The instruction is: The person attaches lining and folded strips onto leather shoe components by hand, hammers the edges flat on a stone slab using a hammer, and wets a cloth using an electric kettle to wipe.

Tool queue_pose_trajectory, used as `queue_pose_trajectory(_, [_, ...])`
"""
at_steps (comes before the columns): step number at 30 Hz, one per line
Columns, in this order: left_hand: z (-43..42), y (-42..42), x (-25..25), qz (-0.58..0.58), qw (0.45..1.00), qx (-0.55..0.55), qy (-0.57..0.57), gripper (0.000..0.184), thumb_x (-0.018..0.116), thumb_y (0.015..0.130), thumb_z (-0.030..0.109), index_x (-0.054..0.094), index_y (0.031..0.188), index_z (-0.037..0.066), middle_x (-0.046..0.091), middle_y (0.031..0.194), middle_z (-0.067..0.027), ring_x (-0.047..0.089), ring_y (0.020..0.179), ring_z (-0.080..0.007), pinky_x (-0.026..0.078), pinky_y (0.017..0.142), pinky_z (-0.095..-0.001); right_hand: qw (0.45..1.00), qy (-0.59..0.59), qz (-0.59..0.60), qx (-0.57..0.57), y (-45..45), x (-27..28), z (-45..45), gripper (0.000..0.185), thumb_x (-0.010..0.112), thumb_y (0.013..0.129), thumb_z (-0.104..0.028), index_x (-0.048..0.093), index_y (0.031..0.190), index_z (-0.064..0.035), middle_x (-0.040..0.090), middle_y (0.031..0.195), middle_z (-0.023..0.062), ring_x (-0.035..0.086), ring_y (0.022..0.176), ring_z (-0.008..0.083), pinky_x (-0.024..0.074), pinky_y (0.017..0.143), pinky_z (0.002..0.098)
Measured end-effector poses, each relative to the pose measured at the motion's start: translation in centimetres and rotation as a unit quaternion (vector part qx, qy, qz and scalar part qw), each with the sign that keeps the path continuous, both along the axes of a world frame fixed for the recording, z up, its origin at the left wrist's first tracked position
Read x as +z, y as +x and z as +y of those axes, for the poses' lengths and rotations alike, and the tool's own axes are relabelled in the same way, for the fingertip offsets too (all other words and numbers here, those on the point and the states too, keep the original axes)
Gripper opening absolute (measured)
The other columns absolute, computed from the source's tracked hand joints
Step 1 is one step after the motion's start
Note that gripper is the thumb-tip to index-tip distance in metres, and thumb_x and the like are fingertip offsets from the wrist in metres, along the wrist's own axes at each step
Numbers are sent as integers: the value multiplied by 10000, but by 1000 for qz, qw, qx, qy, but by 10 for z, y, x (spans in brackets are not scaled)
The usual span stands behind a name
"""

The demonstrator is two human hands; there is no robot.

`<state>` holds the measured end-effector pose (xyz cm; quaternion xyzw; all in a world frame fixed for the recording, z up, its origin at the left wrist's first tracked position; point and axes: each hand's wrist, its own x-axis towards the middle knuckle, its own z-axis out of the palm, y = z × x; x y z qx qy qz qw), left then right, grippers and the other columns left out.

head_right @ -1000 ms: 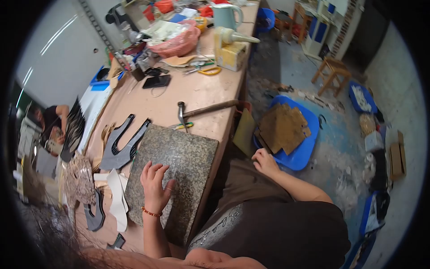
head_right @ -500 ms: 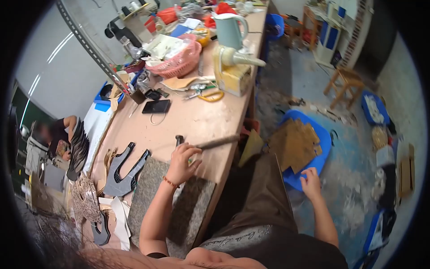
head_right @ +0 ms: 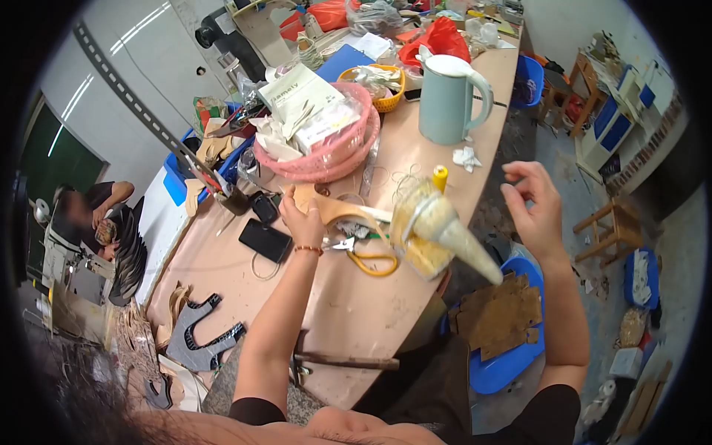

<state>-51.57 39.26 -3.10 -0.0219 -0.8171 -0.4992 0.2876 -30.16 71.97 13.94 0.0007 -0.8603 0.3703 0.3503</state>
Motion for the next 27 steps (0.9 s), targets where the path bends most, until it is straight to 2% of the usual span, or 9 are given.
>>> queue_pose_trajectory(4, [19, -16, 85, 146, 982, -63, -104, 459, 682, 831, 56, 569, 1274, 9, 565, 1252, -172, 505, 1222, -360, 395, 1039, -423, 980, 89, -128, 123, -79, 58, 1, 201, 658, 867, -11, 626, 1065, -19, 605, 952, 80, 614, 709, 158, 501, 648, 276])
queue_pose_trajectory(7, [30, -94, 111, 41, 985, -139, -98, 466, 704, 814, 116, 585, 1254, 18, 562, 1261, -173, 489, 1228, -361, 379, 1055, -465, 946, 165, -201, 194, -112, 91, -7, 181, 674, 860, -60, 618, 1030, -30, 607, 958, 106, 640, 737, 225, 516, 658, 331])
queue_pose_trajectory(10, [45, -160, 90, -78, 958, -89, -261, 499, 746, 790, 171, 605, 1251, 46, 594, 1235, -157, 507, 1231, -333, 395, 1058, -457, 914, 173, -271, 249, -136, 93, -20, 182, 681, 862, -108, 615, 1018, -41, 614, 978, 120, 647, 807, 278, 523, 711, 380])
queue_pose_trajectory(14, [55, -148, 125, -279, 842, -145, -438, 507, 770, 750, 238, 633, 1221, 111, 589, 1253, -145, 507, 1235, -319, 404, 1020, -460, 874, 200, -336, 287, -178, 75, -39, 200, 675, 874, -152, 618, 1037, -52, 624, 1004, 122, 633, 917, 308, 514, 796, 410])
queue_pose_trajectory(17, [50, -142, 92, -180, 836, -137, -500, 521, 750, 740, 180, 622, 1243, 133, 577, 1270, -132, 482, 1245, -298, 368, 1012, -465, 882, 217, -293, 298, -227, 55, -55, 220, 682, 867, -151, 621, 1050, -45, 632, 983, 119, 646, 849, 281, 523, 750, 393])
queue_pose_trajectory(21, [43, -156, 88, -152, 846, -168, -483, 443, 612, 886, 146, 565, 1326, 173, 445, 1478, -125, 414, 1341, -305, 318, 1062, -513, 883, 247, -299, 264, -276, 44, -80, 239, 689, 856, -141, 627, 1065, -43, 638, 999, 118, 648, 901, 290, 526, 772, 400])
queue_pose_trajectory(25, [37, -154, 103, -232, 866, -181, -404, 788, 739, 740, 44, 437, 1441, 240, 319, 1565, -157, 303, 1436, -365, 360, 1094, -551, 880, 275, -315, 225, -304, 31, -109, 246, 676, 846, -136, 640, 1075, -53, 629, 1092, 132, 621, 1056, 332, 510, 881, 425])
queue_pose_trajectory(26, [34, -159, 82, -143, 885, -173, -408, 911, 844, 651, 169, 425, 1460, 175, 388, 1483, -247, 371, 1368, -385, 381, 1107, -473, 891, 289, -276, 217, -312, 21, -114, 244, 667, 845, -116, 643, 1080, -55, 628, 1098, 136, 620, 1065, 335, 510, 889, 426])
queue_pose_trajectory(27, [30, -159, 88, -171, 893, -200, -366, 901, 842, 657, 172, 427, 1457, 155, 430, 1449, -253, 414, 1336, -386, 397, 1093, -461, 900, 302, -237, 208, -319, 10, -118, 246, 659, 843, -96, 646, 1085, -56, 627, 1105, 139, 619, 1073, 338, 509, 898, 426])
